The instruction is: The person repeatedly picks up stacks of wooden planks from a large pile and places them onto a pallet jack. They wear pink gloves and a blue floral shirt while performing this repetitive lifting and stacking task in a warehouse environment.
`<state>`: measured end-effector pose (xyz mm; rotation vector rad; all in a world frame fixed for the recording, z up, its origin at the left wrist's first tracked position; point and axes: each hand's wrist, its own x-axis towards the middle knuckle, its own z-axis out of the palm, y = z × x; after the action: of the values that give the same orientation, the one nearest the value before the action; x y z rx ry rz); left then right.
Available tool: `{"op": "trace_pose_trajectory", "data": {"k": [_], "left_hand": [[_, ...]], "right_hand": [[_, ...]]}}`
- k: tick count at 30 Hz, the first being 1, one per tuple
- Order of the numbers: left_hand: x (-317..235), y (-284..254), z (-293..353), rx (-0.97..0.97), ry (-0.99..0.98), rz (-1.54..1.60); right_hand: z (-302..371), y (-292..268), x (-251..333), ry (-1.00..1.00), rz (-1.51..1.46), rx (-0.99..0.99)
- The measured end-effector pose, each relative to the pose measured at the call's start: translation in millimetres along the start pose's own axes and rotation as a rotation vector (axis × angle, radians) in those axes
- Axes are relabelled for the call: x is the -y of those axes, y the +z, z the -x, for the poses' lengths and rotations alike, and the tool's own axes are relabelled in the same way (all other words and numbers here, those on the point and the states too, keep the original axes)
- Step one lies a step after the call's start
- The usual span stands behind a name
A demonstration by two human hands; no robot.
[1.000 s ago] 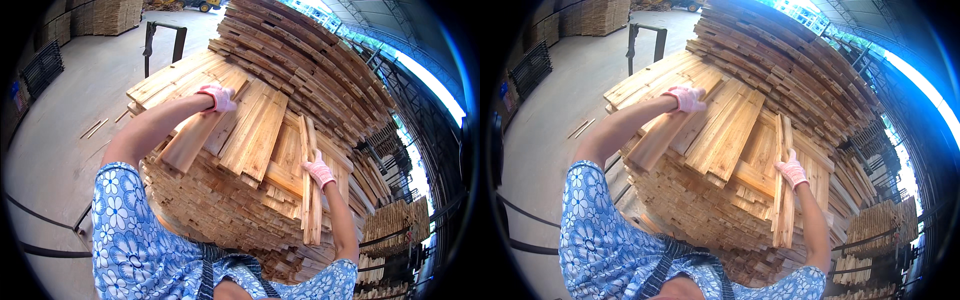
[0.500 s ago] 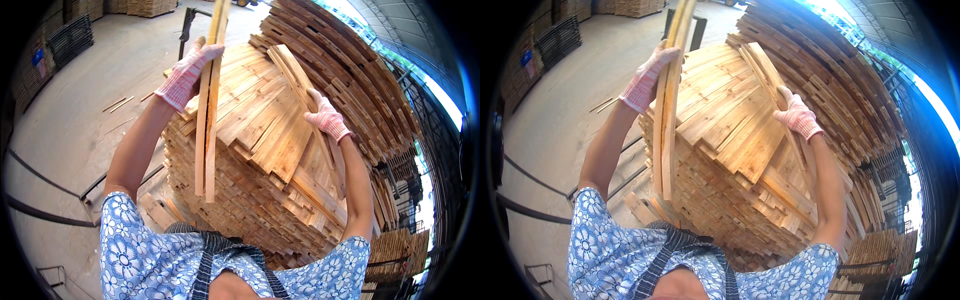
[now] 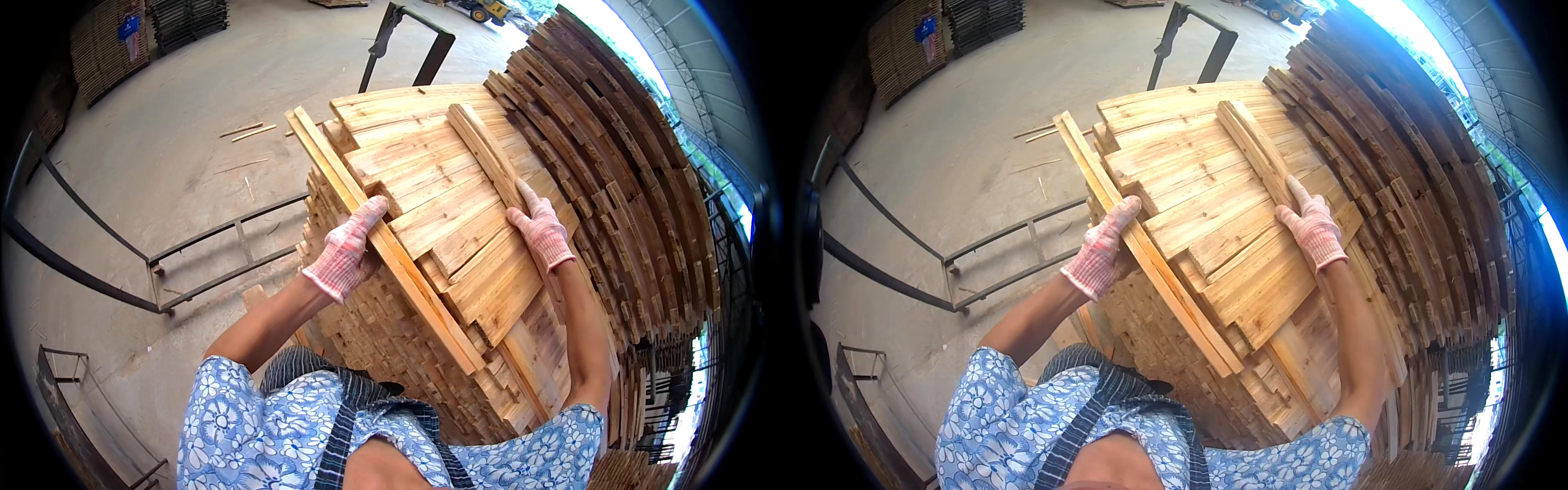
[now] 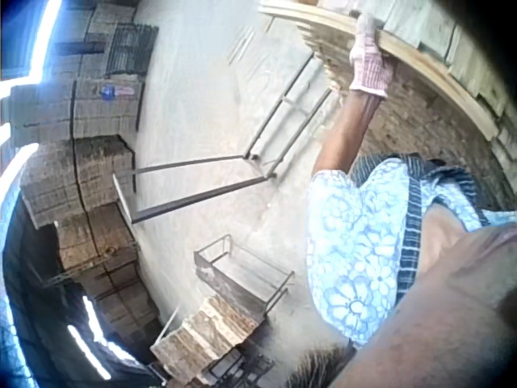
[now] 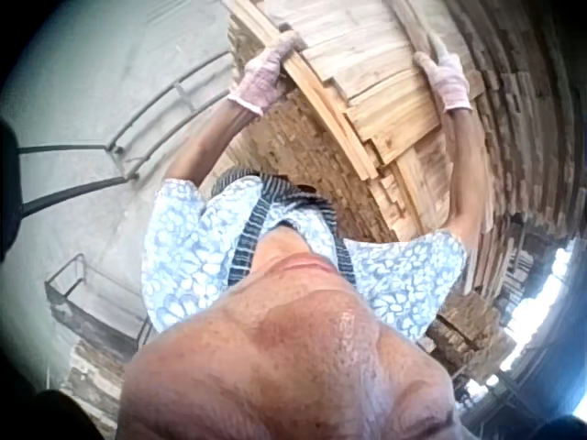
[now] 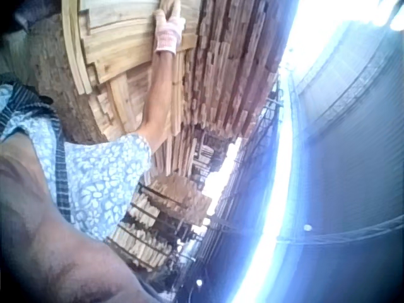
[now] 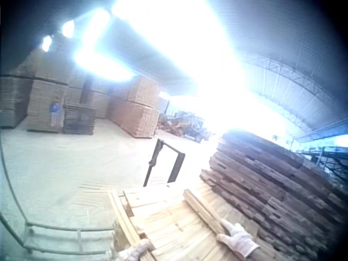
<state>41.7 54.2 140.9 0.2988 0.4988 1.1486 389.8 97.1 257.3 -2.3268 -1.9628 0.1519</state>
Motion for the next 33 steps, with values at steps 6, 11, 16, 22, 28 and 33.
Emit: {"op": "trace_pose_trajectory", "data": {"k": [6, 11, 16, 22, 28, 33], "left_hand": [[7, 20, -31, -0.169, -0.126, -0.046], [3, 19, -21, -0.207, -0.158, -0.069], [3, 18, -20, -0.25, -0.179, -0.134], [-17, 4, -19, -0.087, -0.337, -0.338], [-44, 20, -17, 0.009, -0.457, -0.538], [-31, 21, -18, -0.057, -0.359, -0.514]], "right_hand": [[-89, -62, -44, 0.003, 0.074, -0.153], [-180, -71, -52, -0.152, 0.168, -0.188], [-220, -7, -73, -0.116, 0.107, -0.079], [-223, -4, -60, -0.068, 0.128, -0.047], [-218, -17, -70, -0.131, 0.114, -0.098], [-202, -23, -34, 0.04, 0.333, -0.037]]}}
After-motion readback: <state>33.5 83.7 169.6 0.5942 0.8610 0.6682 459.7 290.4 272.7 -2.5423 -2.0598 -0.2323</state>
